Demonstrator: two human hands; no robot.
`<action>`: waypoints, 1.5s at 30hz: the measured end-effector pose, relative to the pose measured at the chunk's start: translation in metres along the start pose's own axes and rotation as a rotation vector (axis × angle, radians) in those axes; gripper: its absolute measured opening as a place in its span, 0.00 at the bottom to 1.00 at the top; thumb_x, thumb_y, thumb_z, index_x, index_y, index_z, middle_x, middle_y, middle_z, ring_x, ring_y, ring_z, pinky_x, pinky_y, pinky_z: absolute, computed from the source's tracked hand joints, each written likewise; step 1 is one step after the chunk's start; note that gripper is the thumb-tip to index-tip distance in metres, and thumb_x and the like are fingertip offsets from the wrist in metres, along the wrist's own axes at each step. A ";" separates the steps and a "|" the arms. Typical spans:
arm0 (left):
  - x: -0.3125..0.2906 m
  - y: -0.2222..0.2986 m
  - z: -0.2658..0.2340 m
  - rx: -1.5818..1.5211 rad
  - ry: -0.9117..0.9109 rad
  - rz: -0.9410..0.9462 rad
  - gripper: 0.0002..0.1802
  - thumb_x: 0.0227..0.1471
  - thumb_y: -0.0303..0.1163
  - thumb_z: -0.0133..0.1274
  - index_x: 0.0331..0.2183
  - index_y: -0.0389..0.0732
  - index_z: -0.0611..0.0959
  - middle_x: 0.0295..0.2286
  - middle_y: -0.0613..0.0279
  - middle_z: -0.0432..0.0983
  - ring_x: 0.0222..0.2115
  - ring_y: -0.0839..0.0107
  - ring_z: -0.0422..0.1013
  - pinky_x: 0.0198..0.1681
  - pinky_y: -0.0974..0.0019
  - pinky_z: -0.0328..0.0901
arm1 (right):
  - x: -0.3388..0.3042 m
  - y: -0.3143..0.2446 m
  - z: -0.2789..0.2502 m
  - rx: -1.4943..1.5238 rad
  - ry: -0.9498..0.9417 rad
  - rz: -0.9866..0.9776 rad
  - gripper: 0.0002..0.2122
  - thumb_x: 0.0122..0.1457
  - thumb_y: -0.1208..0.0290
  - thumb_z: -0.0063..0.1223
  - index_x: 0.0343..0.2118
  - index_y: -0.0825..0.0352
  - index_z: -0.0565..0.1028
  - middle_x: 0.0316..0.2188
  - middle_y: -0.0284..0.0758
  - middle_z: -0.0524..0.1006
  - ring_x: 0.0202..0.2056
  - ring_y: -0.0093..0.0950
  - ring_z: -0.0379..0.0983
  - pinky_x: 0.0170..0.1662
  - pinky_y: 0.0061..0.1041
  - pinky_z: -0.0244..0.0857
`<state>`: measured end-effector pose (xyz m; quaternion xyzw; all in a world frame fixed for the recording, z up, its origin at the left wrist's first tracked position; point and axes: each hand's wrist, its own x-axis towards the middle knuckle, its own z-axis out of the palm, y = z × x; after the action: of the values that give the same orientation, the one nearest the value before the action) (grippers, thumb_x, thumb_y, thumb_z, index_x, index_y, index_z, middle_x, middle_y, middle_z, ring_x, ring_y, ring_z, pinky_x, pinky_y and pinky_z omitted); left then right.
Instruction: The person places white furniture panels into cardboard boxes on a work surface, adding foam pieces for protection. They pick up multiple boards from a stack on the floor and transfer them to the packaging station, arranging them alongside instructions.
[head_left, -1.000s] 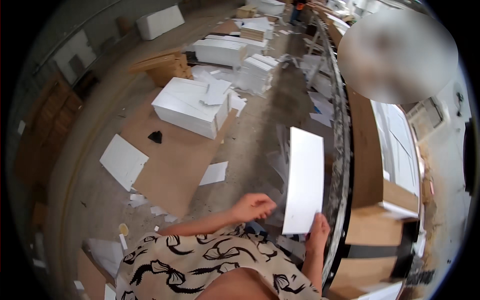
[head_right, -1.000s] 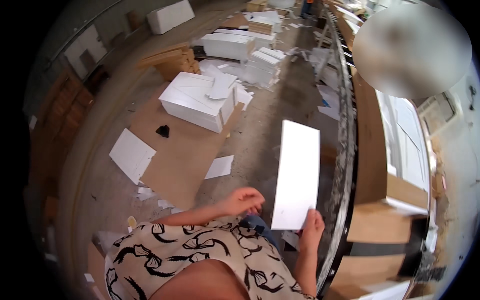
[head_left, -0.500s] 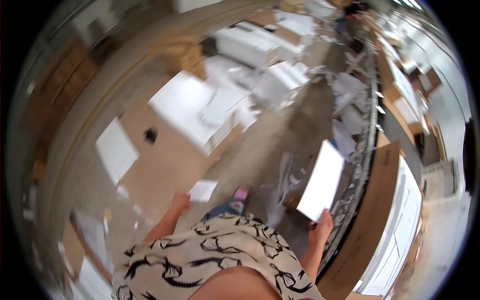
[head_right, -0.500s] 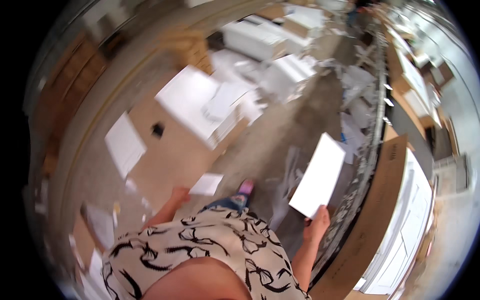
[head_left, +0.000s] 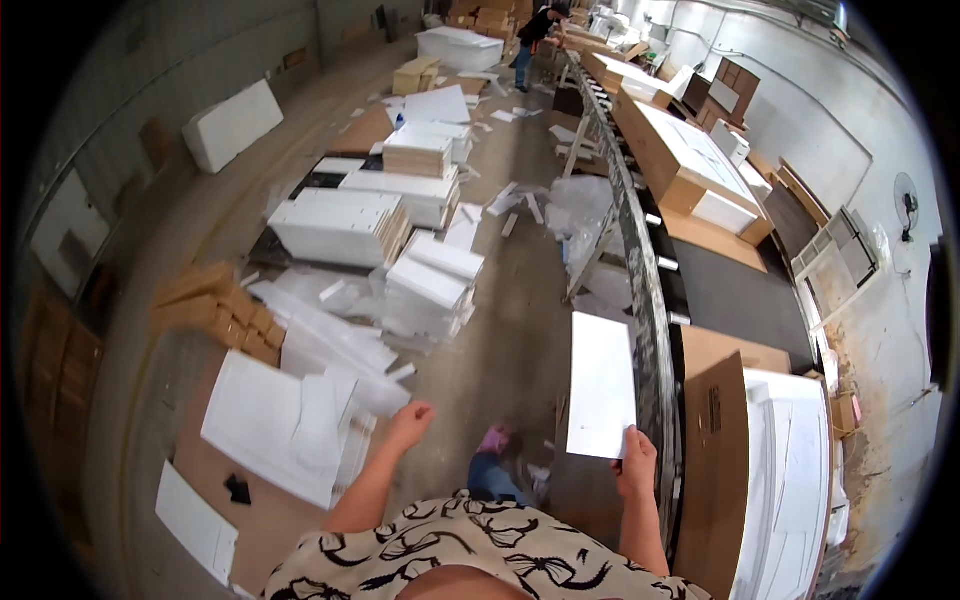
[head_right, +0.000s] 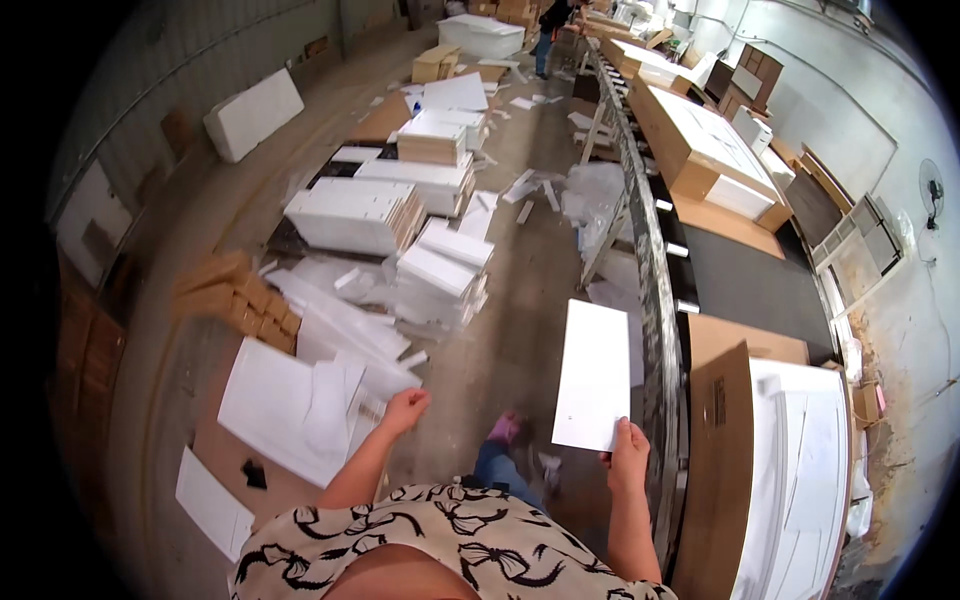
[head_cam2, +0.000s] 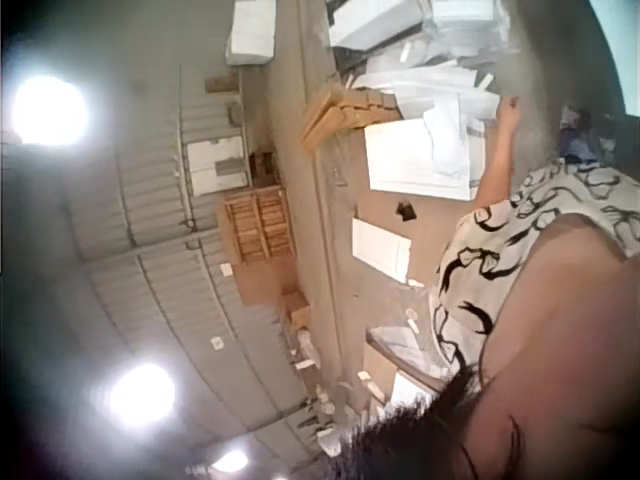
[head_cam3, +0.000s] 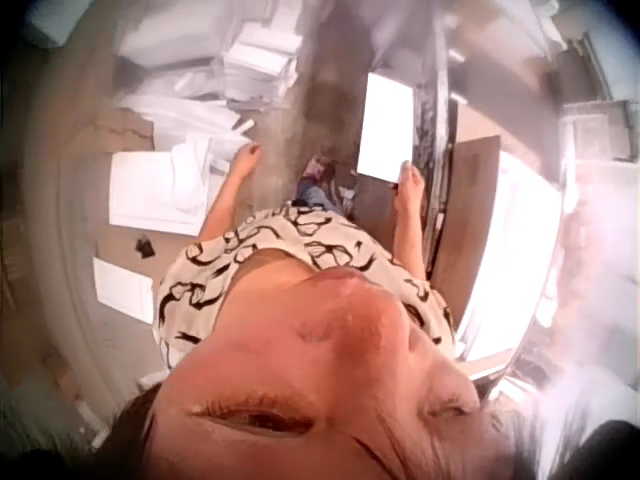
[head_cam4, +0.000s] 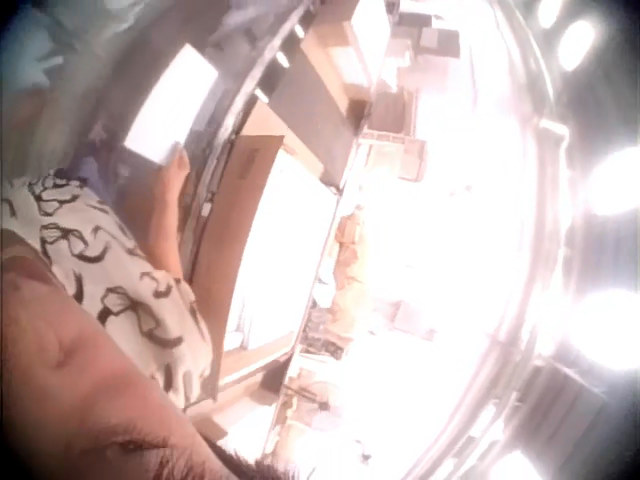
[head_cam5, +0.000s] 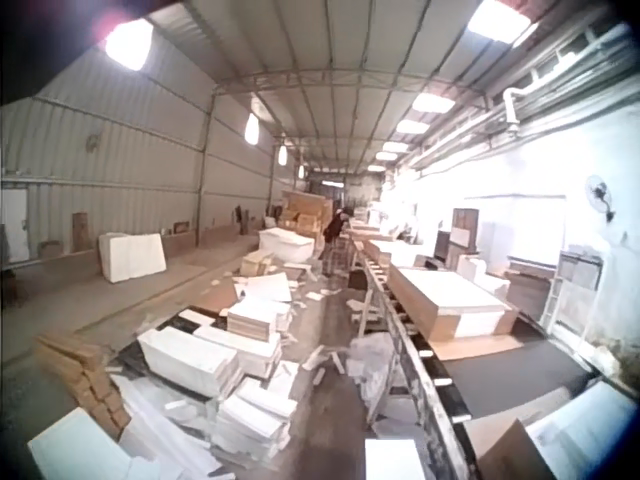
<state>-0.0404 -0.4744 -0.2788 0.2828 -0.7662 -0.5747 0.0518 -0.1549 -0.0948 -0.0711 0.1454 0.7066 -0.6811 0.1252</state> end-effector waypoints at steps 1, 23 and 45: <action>0.015 0.006 0.006 -0.016 -0.031 0.006 0.16 0.47 0.39 0.55 0.36 0.38 0.78 0.28 0.60 0.77 0.30 0.73 0.72 0.36 0.67 0.66 | 0.032 -0.012 0.008 0.003 0.021 0.010 0.15 0.61 0.59 0.41 0.31 0.68 0.72 0.16 0.27 0.68 0.13 0.17 0.60 0.13 0.16 0.53; 0.467 -0.019 0.009 0.797 -0.217 -0.197 0.22 0.45 0.44 0.54 0.40 0.41 0.78 0.29 0.55 0.77 0.31 0.59 0.72 0.34 0.60 0.66 | 0.563 -0.332 0.183 0.184 -0.017 -0.212 0.13 0.59 0.59 0.46 0.28 0.64 0.70 0.16 0.27 0.67 0.11 0.16 0.59 0.12 0.16 0.51; 0.484 0.064 0.064 0.598 -0.092 -0.515 0.14 0.49 0.40 0.45 0.21 0.42 0.76 0.19 0.51 0.73 0.23 0.52 0.71 0.25 0.52 0.65 | 1.084 -0.607 0.065 0.660 0.464 -0.319 0.06 0.48 0.82 0.39 0.31 0.75 0.65 0.20 0.44 0.70 0.14 0.27 0.63 0.13 0.22 0.56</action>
<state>-0.4944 -0.6467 -0.3604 0.4425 -0.8052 -0.3324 -0.2130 -1.3884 -0.1405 0.0824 0.2160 0.4738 -0.8307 -0.1970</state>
